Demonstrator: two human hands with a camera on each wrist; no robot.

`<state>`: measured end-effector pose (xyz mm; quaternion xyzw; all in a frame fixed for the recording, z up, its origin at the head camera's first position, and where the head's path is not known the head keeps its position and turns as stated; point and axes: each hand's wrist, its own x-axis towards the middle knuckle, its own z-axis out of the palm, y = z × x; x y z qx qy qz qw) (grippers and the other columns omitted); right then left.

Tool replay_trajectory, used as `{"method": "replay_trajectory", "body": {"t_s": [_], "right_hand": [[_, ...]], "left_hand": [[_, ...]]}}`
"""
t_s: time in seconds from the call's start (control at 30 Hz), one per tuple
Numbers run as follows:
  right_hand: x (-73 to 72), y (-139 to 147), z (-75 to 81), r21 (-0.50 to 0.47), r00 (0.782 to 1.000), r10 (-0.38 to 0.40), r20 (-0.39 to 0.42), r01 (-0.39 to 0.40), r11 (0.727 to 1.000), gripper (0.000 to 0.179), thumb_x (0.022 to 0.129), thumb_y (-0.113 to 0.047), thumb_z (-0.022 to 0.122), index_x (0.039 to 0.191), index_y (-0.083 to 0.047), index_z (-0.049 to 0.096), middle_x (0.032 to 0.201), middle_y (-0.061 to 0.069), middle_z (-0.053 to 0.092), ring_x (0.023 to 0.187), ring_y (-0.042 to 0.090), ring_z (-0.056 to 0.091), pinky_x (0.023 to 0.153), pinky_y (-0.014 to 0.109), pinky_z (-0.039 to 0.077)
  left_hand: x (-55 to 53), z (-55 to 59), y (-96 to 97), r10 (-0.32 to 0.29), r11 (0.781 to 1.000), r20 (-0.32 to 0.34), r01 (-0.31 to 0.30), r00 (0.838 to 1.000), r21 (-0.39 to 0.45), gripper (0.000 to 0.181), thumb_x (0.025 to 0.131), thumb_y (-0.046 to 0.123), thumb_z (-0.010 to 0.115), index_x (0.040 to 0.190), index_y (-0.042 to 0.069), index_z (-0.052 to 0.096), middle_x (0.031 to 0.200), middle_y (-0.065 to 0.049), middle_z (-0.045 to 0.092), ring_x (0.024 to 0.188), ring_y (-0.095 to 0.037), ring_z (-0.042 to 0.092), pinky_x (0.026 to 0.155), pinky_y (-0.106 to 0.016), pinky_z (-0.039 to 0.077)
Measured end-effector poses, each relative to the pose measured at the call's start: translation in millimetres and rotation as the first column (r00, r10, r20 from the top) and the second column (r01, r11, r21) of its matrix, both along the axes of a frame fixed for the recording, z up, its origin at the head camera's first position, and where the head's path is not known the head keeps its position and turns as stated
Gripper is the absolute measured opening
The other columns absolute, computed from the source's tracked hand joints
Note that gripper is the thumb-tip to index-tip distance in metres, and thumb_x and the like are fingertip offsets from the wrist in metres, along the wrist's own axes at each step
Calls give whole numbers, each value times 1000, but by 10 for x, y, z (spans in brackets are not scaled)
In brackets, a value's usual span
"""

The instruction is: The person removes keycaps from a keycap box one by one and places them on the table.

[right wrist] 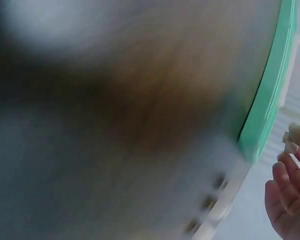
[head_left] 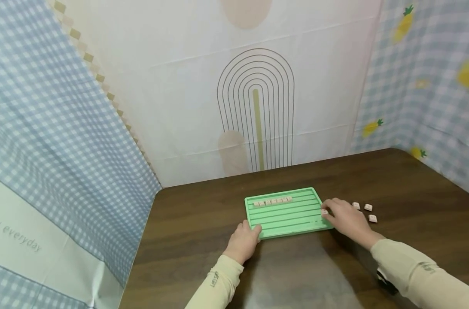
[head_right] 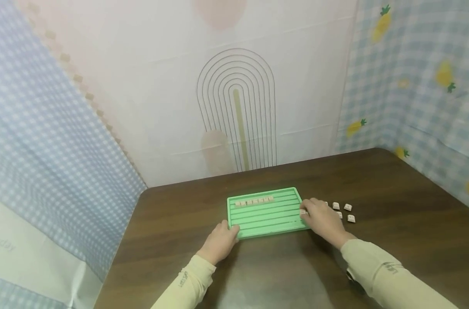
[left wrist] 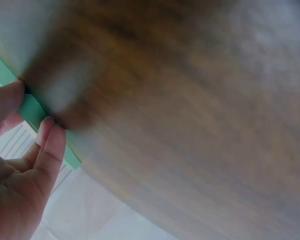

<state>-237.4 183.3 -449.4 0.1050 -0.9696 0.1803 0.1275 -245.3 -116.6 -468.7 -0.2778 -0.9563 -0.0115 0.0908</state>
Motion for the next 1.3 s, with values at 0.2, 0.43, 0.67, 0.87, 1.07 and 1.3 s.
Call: {"method": "replay_trajectory", "body": {"t_s": [0.2,0.43,0.67,0.87,1.07,1.3], "right_hand": [[142,221,-46,34,996,-62,57,60,998,8,84,-18,65,91,-14,62,95,9,58,72,15,50,51,28,37],[187,356,-122,82,987,-93,134,83,993,11,83,-19,65,92,-13,62,92,7,60,72,16,54,48,32,36],[166,414,-117,82,983,-83,165,70,994,12,83,-17,63,94,-13,62,91,6,63,74,16,55,52,31,38],[137,418,-120,70,978,-77,193,65,995,13,84,-18,63,96,-13,62,92,6,64,75,17,57,52,33,40],[143,405,-141,78,975,-82,206,68,995,22,81,-19,66,101,-10,62,96,9,64,79,22,60,54,39,43],[150,412,-43,91,971,-74,226,55,994,23,82,-25,67,99,-10,62,83,3,58,68,14,52,50,31,36]], "left_hand": [[-29,57,-19,-22,1000,-15,22,1000,-12,18,87,24,63,90,14,48,84,-13,50,72,-23,52,50,-29,43],[-42,77,-11,-30,999,-24,29,999,-17,17,88,24,62,90,13,49,85,-13,51,73,-24,52,50,-29,43],[-50,84,20,-21,1000,16,21,1000,-10,17,88,24,62,93,14,49,88,-13,51,76,-24,52,52,-30,44],[-48,87,23,-5,1000,20,5,1000,-19,17,88,25,62,93,14,51,88,-13,52,77,-24,53,54,-30,46],[-30,58,17,-5,1000,-4,5,1000,-12,18,87,25,63,93,14,51,86,-13,52,76,-23,53,54,-30,46],[3,35,15,-7,1000,16,7,1000,4,17,87,23,63,93,13,50,85,-13,51,75,-23,52,52,-29,44]]}}
